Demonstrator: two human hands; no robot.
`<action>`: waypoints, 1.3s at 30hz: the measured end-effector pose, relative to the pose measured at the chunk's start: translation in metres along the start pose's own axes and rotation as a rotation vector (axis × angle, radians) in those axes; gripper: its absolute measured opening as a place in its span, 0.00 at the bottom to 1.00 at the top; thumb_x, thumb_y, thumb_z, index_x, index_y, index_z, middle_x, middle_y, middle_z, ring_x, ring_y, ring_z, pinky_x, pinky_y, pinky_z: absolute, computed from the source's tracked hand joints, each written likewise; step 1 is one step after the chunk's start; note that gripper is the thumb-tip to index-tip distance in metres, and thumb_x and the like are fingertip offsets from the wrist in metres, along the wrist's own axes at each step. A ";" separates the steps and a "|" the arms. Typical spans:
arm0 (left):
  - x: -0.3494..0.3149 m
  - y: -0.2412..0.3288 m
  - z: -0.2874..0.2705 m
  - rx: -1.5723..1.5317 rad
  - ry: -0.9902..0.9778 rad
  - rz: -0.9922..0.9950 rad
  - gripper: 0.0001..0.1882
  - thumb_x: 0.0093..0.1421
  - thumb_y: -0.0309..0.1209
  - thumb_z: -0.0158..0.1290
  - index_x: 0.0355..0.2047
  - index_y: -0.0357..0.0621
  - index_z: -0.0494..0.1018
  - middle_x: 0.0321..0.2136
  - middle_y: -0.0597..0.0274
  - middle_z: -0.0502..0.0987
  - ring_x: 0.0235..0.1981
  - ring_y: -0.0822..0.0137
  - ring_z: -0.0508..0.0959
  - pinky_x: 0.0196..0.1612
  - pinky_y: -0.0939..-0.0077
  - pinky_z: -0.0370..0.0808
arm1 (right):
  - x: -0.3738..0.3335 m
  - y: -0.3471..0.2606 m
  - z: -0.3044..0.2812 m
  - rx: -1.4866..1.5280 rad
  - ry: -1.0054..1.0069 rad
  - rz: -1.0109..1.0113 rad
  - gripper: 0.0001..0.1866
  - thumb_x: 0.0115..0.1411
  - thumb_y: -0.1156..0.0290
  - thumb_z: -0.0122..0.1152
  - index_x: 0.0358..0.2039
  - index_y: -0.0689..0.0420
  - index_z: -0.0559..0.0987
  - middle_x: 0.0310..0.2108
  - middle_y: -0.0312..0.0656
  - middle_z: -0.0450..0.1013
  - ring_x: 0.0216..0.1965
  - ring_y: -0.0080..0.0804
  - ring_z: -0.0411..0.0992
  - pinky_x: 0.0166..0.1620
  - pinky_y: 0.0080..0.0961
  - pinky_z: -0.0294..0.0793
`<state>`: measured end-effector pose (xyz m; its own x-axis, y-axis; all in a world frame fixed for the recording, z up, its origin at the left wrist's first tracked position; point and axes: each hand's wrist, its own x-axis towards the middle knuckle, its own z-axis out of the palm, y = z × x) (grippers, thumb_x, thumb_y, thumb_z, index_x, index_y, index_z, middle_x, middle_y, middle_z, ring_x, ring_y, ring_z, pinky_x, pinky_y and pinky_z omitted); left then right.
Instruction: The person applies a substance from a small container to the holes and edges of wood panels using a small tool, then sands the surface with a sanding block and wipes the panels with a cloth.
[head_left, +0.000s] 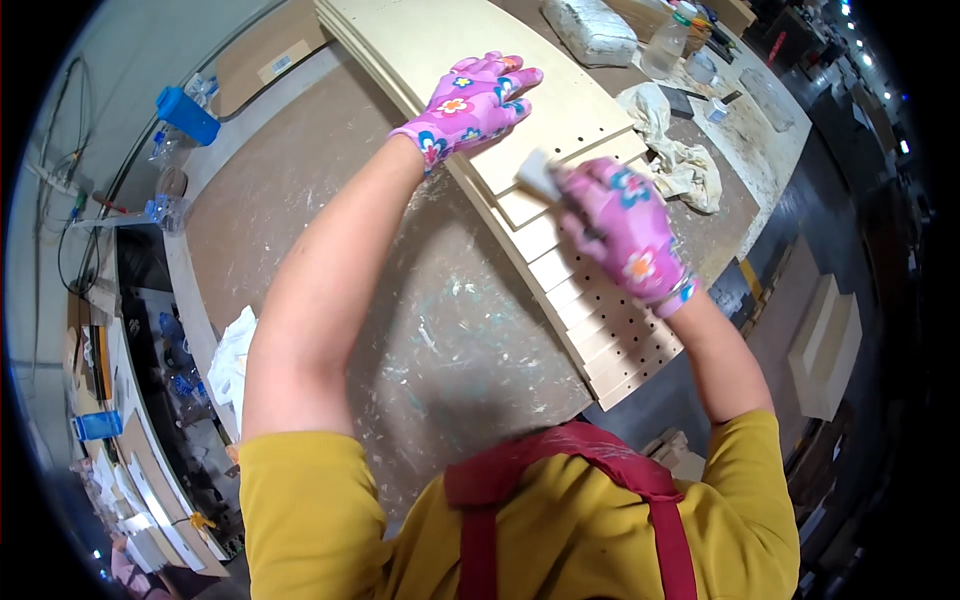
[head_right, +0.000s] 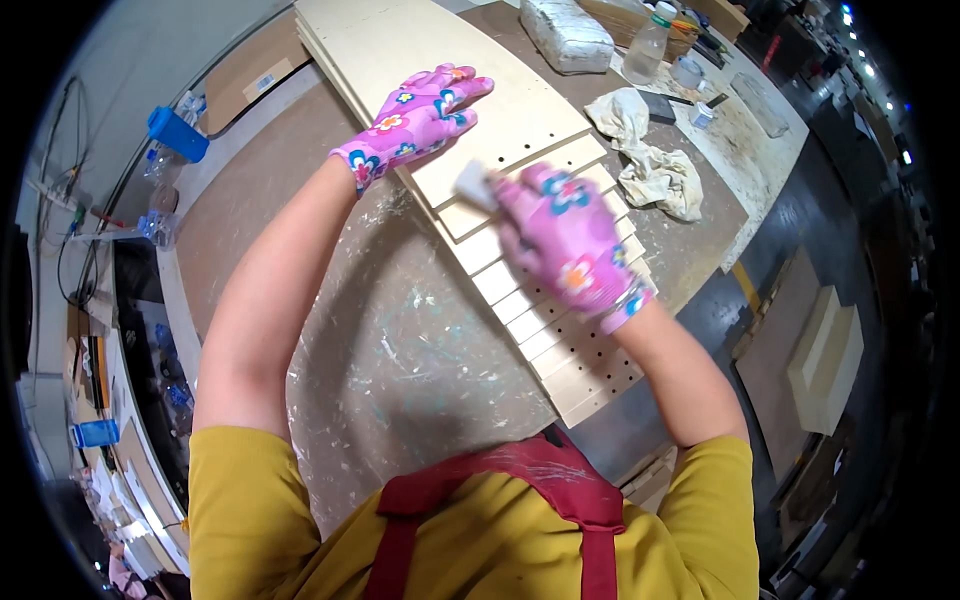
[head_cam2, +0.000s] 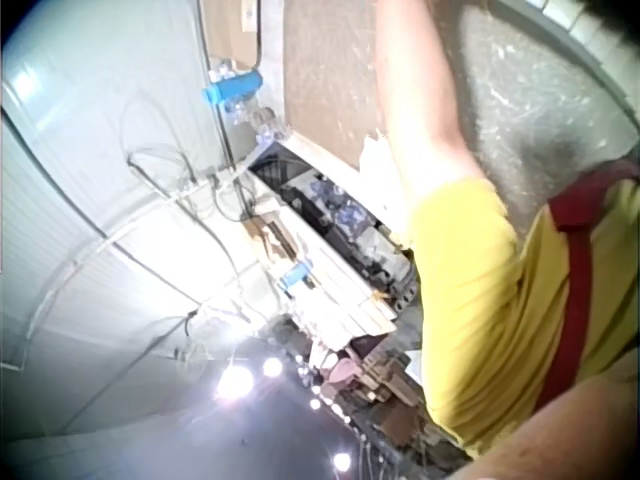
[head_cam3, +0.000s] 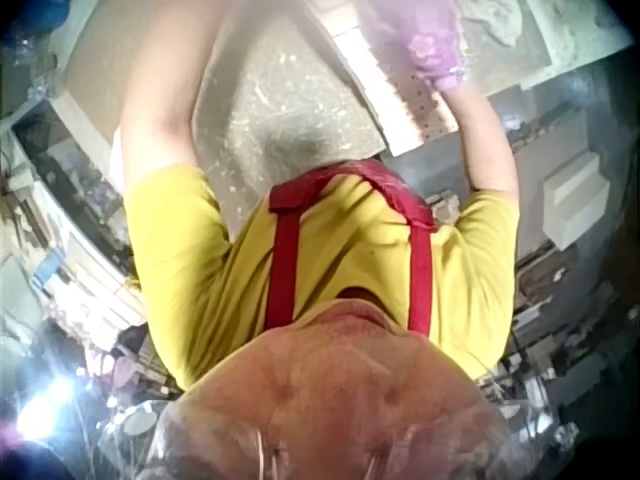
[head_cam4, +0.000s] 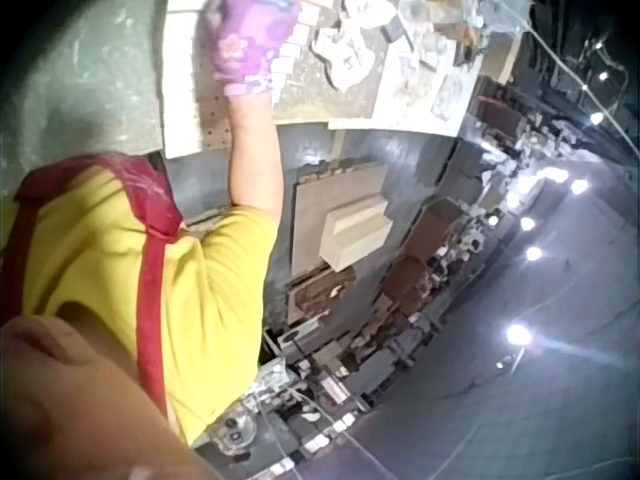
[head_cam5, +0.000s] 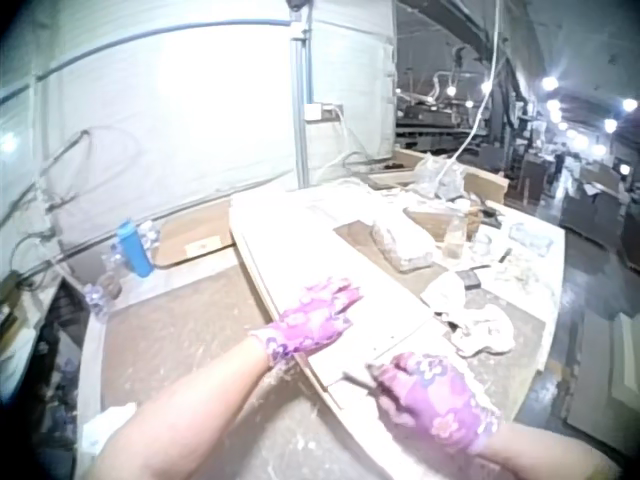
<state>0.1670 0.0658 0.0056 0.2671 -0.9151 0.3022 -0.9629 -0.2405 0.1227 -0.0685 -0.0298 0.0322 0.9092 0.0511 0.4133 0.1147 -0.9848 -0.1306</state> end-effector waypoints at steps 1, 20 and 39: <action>0.001 0.001 0.002 -0.022 0.032 -0.001 0.24 0.63 0.45 0.42 0.59 0.57 0.65 0.60 0.54 0.64 0.63 0.53 0.60 0.65 0.62 0.53 | -0.005 0.017 0.001 0.041 0.061 0.084 0.20 0.54 0.65 0.57 0.49 0.53 0.75 0.33 0.43 0.70 0.32 0.39 0.72 0.38 0.35 0.72; -0.025 0.028 -0.013 -1.182 0.137 -0.304 0.20 0.62 0.35 0.49 0.55 0.49 0.70 0.35 0.68 0.75 0.21 0.81 0.68 0.22 0.84 0.68 | -0.087 -0.012 -0.020 1.539 -0.121 0.655 0.30 0.60 0.50 0.53 0.49 0.65 0.71 0.35 0.40 0.72 0.31 0.23 0.68 0.34 0.20 0.68; -0.477 0.280 -0.074 -1.141 0.989 -1.227 0.10 0.59 0.33 0.48 0.33 0.36 0.71 0.32 0.54 0.74 0.32 0.63 0.74 0.38 0.73 0.73 | 0.056 -0.394 0.242 0.730 -0.474 -0.130 0.21 0.63 0.56 0.45 0.47 0.59 0.72 0.36 0.54 0.74 0.38 0.49 0.75 0.41 0.40 0.74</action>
<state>-0.2276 0.4590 -0.0338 0.9837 0.1336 -0.1208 0.0993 0.1574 0.9825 0.0338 0.4016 -0.1109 0.9229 0.3789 0.0686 0.3089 -0.6225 -0.7191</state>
